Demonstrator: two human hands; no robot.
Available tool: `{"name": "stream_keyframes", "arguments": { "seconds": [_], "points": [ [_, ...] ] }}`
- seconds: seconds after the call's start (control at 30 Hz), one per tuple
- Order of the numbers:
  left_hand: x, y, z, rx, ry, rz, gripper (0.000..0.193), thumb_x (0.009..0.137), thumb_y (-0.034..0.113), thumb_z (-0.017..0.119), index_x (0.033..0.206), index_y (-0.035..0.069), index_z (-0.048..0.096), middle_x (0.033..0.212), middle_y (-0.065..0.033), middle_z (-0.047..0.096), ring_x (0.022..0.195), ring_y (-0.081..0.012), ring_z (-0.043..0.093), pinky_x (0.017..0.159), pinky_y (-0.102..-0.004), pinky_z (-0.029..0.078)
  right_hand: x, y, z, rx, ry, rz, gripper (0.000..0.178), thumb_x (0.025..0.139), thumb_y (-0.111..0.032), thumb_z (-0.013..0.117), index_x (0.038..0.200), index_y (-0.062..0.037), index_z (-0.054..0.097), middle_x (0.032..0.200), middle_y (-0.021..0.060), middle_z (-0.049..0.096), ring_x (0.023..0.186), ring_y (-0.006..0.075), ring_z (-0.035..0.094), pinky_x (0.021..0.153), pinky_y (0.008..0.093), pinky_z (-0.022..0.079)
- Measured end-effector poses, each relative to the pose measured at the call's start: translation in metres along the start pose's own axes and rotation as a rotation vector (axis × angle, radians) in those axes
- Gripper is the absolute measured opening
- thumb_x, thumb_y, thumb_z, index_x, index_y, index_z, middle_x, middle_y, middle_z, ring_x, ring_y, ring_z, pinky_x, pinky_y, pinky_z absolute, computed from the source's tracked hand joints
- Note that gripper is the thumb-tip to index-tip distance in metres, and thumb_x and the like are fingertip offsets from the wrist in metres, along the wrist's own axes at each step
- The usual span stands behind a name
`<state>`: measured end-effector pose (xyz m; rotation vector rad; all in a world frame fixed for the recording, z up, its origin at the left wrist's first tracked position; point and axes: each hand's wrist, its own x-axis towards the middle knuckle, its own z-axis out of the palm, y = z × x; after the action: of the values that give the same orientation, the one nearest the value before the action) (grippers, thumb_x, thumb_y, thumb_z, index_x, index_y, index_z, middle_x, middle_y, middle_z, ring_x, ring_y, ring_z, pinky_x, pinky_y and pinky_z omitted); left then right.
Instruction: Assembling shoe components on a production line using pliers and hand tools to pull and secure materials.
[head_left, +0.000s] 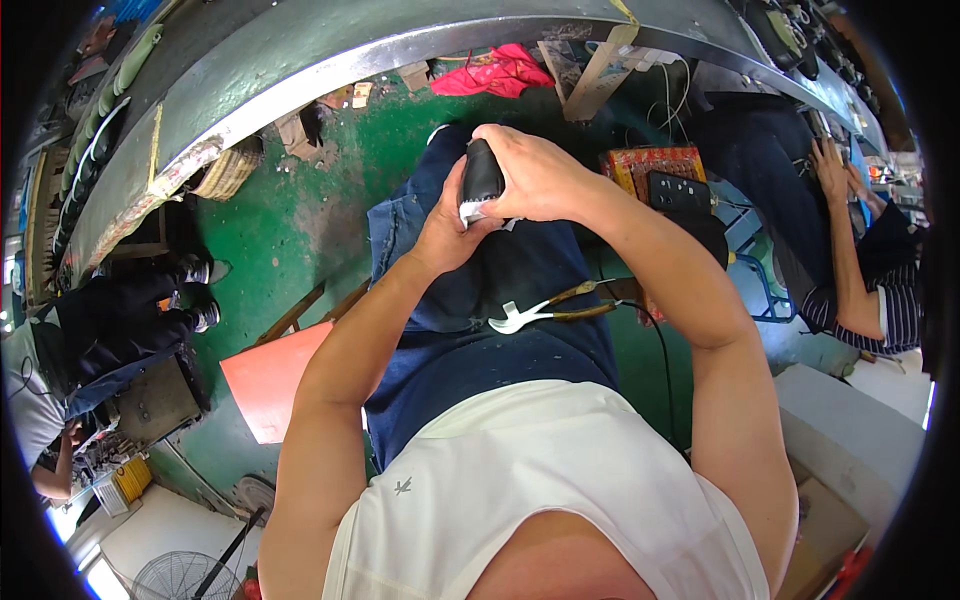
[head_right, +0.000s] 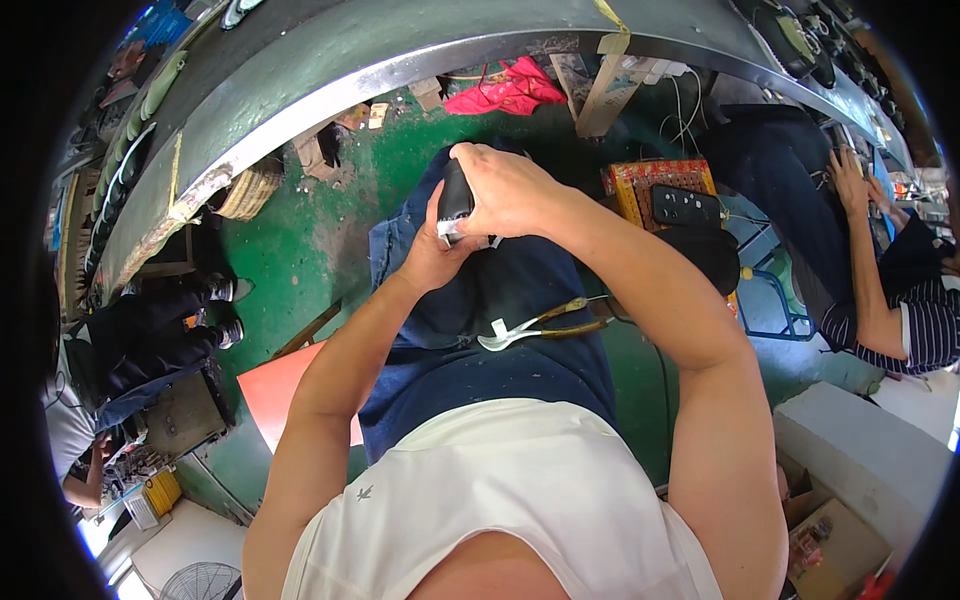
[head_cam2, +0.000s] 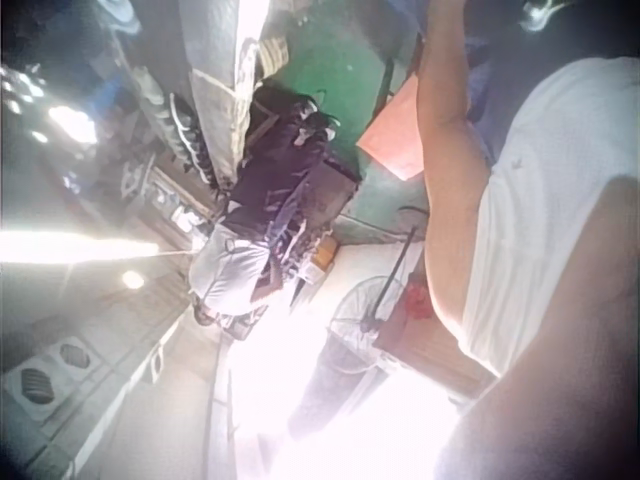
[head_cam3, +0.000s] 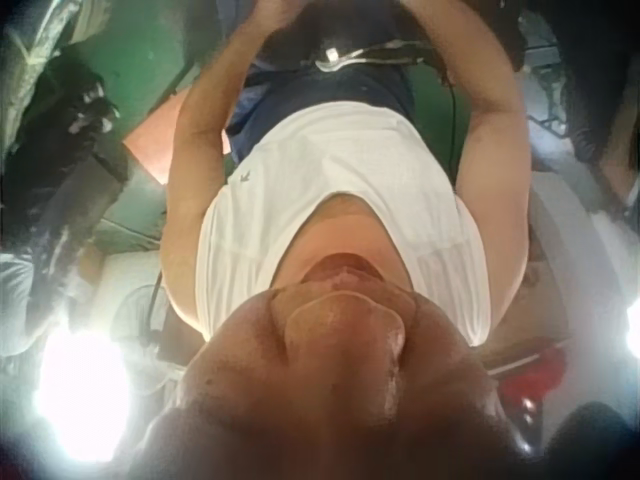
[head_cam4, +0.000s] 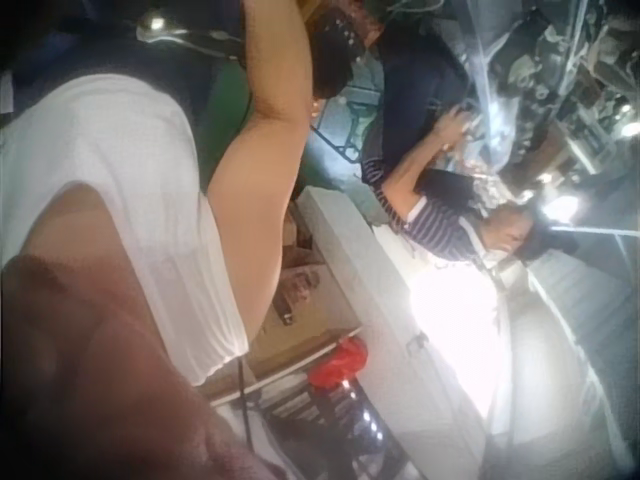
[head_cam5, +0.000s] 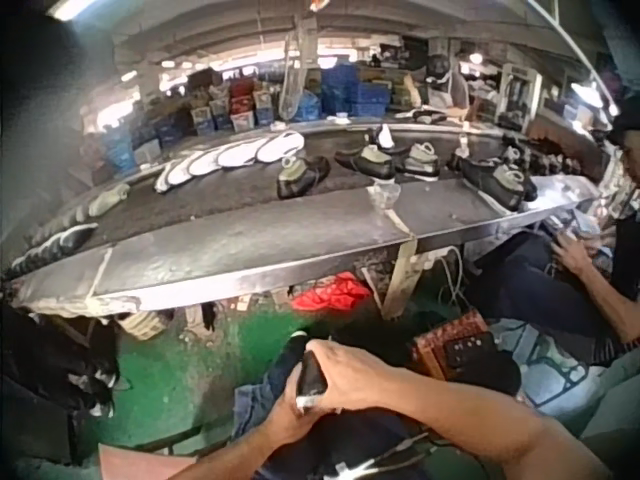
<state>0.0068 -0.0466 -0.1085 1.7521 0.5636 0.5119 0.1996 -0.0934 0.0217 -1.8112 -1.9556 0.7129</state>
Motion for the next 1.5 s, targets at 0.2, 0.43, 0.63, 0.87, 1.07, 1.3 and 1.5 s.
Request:
{"name": "stream_keyframes", "arguments": {
  "seconds": [0.2,0.43,0.63,0.87,1.07,1.3,1.5],
  "points": [
    [0.005,-0.003,-0.002,-0.104,0.222,0.062,0.092,0.087,0.012,0.079,0.158,0.004,0.020,0.142,-0.0181,0.055,0.128,-0.0255,0.057,0.105,-0.0355,0.047,-0.064,0.017,0.031,0.116,0.310,-0.008,0.082,0.069,-0.040,0.089,0.128,0.0022,0.050,0.119,0.0217,0.059,0.113,0.0375,0.060,0.098,0.0442,0.048],
    [0.007,0.073,-0.030,-0.378,0.178,-0.259,0.058,0.091,0.021,0.078,0.136,-0.001,0.049,0.126,-0.0114,0.065,0.114,-0.0180,0.063,0.098,-0.0344,0.051,-0.185,0.027,0.056,-0.028,-0.389,0.136,0.064,0.073,-0.038,0.085,0.118,-0.0025,0.056,0.112,0.0197,0.062,0.110,0.0392,0.061,0.092,0.0464,0.051],
    [-0.015,0.038,-0.021,-0.125,-0.221,-0.808,0.051,0.099,0.046,0.063,0.123,0.001,0.063,0.106,-0.0079,0.070,0.088,-0.0134,0.063,0.074,-0.0286,0.052,-0.195,0.049,0.016,0.500,-0.500,0.307,0.046,0.082,-0.023,0.074,0.119,0.0000,0.060,0.100,0.0149,0.070,0.091,0.0247,0.067,0.078,0.0384,0.052],
    [-0.021,0.040,-0.019,-0.170,-0.165,-0.662,0.025,0.088,-0.001,0.057,0.109,0.001,0.072,0.086,0.0004,0.070,0.067,-0.0068,0.058,0.054,-0.0235,0.042,-0.151,0.003,0.026,0.555,-0.291,0.463,0.020,0.093,-0.018,0.061,0.100,0.0006,0.060,0.086,0.0165,0.068,0.083,0.0266,0.068,0.074,0.0387,0.051],
    [-0.057,0.046,-0.015,-0.571,-0.346,-0.721,0.097,0.075,-0.012,0.056,0.162,0.010,0.020,0.143,-0.0089,0.054,0.119,-0.0148,0.059,0.087,-0.0250,0.051,-0.133,0.008,0.024,0.209,-0.417,0.235,0.029,0.093,-0.018,0.062,0.112,0.0035,0.061,0.093,0.0251,0.068,0.095,0.0439,0.065,0.086,0.0495,0.050],
    [-0.072,0.040,0.010,-0.541,-0.161,-0.567,0.088,0.088,0.000,0.055,0.163,0.007,0.009,0.162,-0.0119,0.032,0.147,-0.0214,0.033,0.120,-0.0321,0.025,-0.106,0.010,0.032,-0.169,-0.130,-0.124,0.026,0.091,-0.016,0.065,0.105,0.0055,0.061,0.094,0.0209,0.069,0.093,0.0415,0.067,0.087,0.0511,0.053],
    [-0.044,0.042,0.034,-0.702,0.345,-0.893,0.063,0.109,0.049,0.031,0.154,0.006,0.040,0.149,-0.0137,0.052,0.136,-0.0261,0.050,0.112,-0.0361,0.038,-0.114,0.017,0.064,-0.025,-0.375,0.128,0.026,0.090,-0.021,0.066,0.107,-0.0019,0.062,0.098,0.0217,0.068,0.095,0.0429,0.065,0.084,0.0505,0.051]
  ]
}}
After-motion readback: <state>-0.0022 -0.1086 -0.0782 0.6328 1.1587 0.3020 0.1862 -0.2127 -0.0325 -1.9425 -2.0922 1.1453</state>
